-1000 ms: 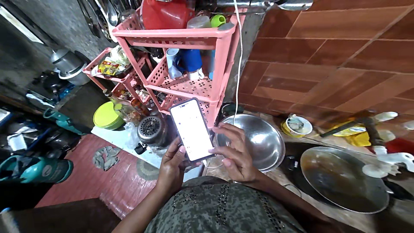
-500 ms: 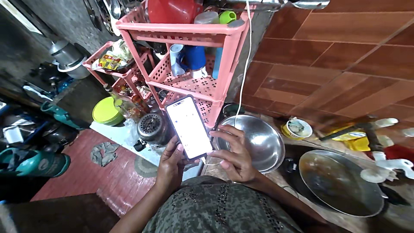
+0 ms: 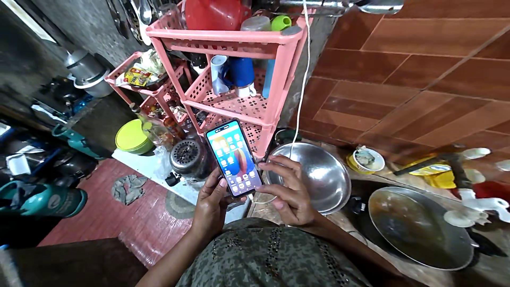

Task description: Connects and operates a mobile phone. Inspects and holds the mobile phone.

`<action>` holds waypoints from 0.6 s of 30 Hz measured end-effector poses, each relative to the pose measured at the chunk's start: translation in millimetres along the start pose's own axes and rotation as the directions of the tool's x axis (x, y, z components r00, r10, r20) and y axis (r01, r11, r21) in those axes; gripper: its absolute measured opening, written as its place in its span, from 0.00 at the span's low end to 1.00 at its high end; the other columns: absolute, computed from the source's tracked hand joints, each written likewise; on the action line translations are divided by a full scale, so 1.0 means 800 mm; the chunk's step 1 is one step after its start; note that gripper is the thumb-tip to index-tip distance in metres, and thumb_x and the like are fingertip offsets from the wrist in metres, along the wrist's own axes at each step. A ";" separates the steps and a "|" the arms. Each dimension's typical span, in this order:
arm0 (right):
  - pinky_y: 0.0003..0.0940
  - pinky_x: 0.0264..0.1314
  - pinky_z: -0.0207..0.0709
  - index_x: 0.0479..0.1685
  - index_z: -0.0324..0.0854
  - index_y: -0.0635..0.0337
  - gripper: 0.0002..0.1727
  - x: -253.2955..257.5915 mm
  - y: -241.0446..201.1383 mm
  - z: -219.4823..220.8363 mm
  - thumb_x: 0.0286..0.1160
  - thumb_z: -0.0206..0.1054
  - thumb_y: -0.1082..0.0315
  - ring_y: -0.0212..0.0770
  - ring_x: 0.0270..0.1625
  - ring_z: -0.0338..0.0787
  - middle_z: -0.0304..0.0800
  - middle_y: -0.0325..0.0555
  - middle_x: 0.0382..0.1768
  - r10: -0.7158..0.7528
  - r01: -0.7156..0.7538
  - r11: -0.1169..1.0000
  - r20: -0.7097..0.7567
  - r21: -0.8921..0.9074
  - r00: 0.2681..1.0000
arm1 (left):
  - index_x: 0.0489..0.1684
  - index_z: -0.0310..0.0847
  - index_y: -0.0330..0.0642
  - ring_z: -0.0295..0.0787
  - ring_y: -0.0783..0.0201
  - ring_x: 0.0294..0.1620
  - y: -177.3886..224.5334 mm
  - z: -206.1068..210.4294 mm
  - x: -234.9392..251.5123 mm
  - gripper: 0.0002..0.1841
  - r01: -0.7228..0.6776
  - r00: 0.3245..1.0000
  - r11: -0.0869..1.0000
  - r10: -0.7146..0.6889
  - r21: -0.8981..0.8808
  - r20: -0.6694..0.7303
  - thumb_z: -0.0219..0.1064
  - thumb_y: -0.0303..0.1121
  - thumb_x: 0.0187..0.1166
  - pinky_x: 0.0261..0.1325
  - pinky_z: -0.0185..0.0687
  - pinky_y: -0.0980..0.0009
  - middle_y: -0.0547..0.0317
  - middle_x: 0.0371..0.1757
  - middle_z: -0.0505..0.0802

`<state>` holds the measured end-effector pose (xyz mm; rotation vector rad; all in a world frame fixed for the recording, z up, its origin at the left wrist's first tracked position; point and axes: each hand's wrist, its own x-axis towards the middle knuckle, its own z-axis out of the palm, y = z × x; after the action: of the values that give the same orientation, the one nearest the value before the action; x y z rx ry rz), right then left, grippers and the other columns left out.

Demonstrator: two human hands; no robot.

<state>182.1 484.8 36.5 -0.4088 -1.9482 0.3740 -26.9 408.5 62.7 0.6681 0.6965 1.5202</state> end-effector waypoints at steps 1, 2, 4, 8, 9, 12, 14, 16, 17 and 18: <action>0.55 0.93 0.48 0.54 0.91 0.42 0.31 0.001 -0.001 0.001 0.91 0.41 0.39 0.52 0.90 0.59 0.77 0.43 0.79 0.008 -0.008 1.000 0.008 -0.009 1.000 | 0.81 0.67 0.36 0.95 0.45 0.54 0.000 0.000 0.000 0.21 0.004 1.000 1.000 -0.004 0.002 0.007 0.52 0.27 0.90 0.53 0.93 0.48 0.37 0.64 0.89; 0.57 0.92 0.47 0.62 0.89 0.40 0.32 0.002 -0.001 0.003 0.90 0.41 0.36 0.54 0.91 0.57 0.74 0.45 0.82 0.023 -0.023 0.999 0.023 -0.023 0.999 | 0.81 0.68 0.37 0.94 0.45 0.55 0.000 -0.001 -0.001 0.21 0.015 1.000 1.000 -0.015 0.007 0.011 0.53 0.26 0.89 0.54 0.93 0.48 0.37 0.64 0.89; 0.64 0.91 0.44 0.75 0.82 0.39 0.35 0.006 -0.004 0.006 0.87 0.40 0.32 0.58 0.93 0.50 0.64 0.49 0.88 0.065 -0.060 0.995 0.060 -0.077 0.996 | 0.81 0.69 0.36 0.94 0.46 0.55 0.000 0.000 -0.004 0.22 0.052 0.998 0.998 -0.052 0.033 0.019 0.54 0.26 0.89 0.55 0.93 0.47 0.39 0.64 0.89; 0.71 0.91 0.37 0.85 0.72 0.38 0.39 0.025 -0.007 0.005 0.84 0.42 0.28 0.62 0.96 0.37 0.48 0.50 0.95 0.096 -0.079 0.978 0.080 -0.192 0.992 | 0.81 0.70 0.36 0.94 0.47 0.56 -0.001 0.004 -0.008 0.22 0.124 0.990 0.987 -0.129 0.098 0.051 0.57 0.27 0.88 0.56 0.93 0.48 0.41 0.65 0.89; 0.71 0.92 0.35 0.86 0.72 0.37 0.39 0.030 -0.007 0.004 0.84 0.43 0.28 0.61 0.97 0.35 0.46 0.48 0.95 0.090 -0.072 0.975 0.080 -0.212 0.993 | 0.81 0.70 0.37 0.94 0.48 0.56 -0.002 0.003 -0.009 0.22 0.129 0.988 0.986 -0.137 0.110 0.066 0.57 0.27 0.88 0.56 0.93 0.48 0.41 0.66 0.89; 0.73 0.91 0.33 0.87 0.70 0.35 0.39 0.043 -0.009 0.005 0.83 0.44 0.27 0.63 0.97 0.32 0.44 0.48 0.96 0.074 -0.048 0.966 0.096 -0.254 0.993 | 0.80 0.72 0.37 0.94 0.49 0.56 -0.003 0.005 -0.012 0.22 0.135 0.987 0.982 -0.145 0.133 0.069 0.58 0.26 0.87 0.55 0.93 0.49 0.43 0.66 0.89; 0.75 0.91 0.31 0.88 0.68 0.33 0.39 0.047 -0.011 0.008 0.82 0.44 0.26 0.63 0.97 0.31 0.43 0.47 0.96 0.079 -0.045 0.963 0.120 -0.266 0.990 | 0.79 0.73 0.37 0.94 0.50 0.56 -0.002 0.006 -0.014 0.22 0.134 0.987 0.980 -0.145 0.145 0.072 0.58 0.25 0.87 0.56 0.93 0.49 0.45 0.66 0.89; 0.75 0.91 0.29 0.89 0.65 0.32 0.40 0.049 -0.011 0.012 0.82 0.42 0.26 0.61 0.97 0.31 0.41 0.46 0.97 0.089 -0.044 0.957 0.147 -0.287 0.985 | 0.78 0.73 0.36 0.94 0.50 0.57 -0.002 0.006 -0.015 0.21 0.124 0.987 0.982 -0.137 0.143 0.081 0.60 0.26 0.87 0.56 0.93 0.49 0.45 0.65 0.90; 0.75 0.91 0.29 0.90 0.64 0.31 0.40 0.049 -0.012 0.013 0.82 0.41 0.25 0.61 0.97 0.31 0.40 0.46 0.97 0.098 -0.046 0.954 0.160 -0.296 0.982 | 0.79 0.73 0.36 0.93 0.50 0.57 -0.003 0.005 -0.016 0.22 0.120 0.987 0.982 -0.133 0.143 0.088 0.60 0.26 0.86 0.56 0.93 0.50 0.45 0.66 0.89; 0.75 0.91 0.30 0.90 0.64 0.30 0.41 0.050 -0.012 0.014 0.81 0.41 0.25 0.61 0.97 0.32 0.41 0.46 0.97 0.102 -0.049 0.954 0.166 -0.295 0.981 | 0.79 0.73 0.36 0.93 0.50 0.57 -0.003 0.005 -0.017 0.22 0.117 0.987 0.983 -0.130 0.139 0.090 0.60 0.26 0.86 0.56 0.93 0.50 0.45 0.66 0.89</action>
<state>155.6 492.9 68.6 -0.6607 -2.1771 0.1773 -21.8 395.5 63.2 0.7812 0.7548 1.3257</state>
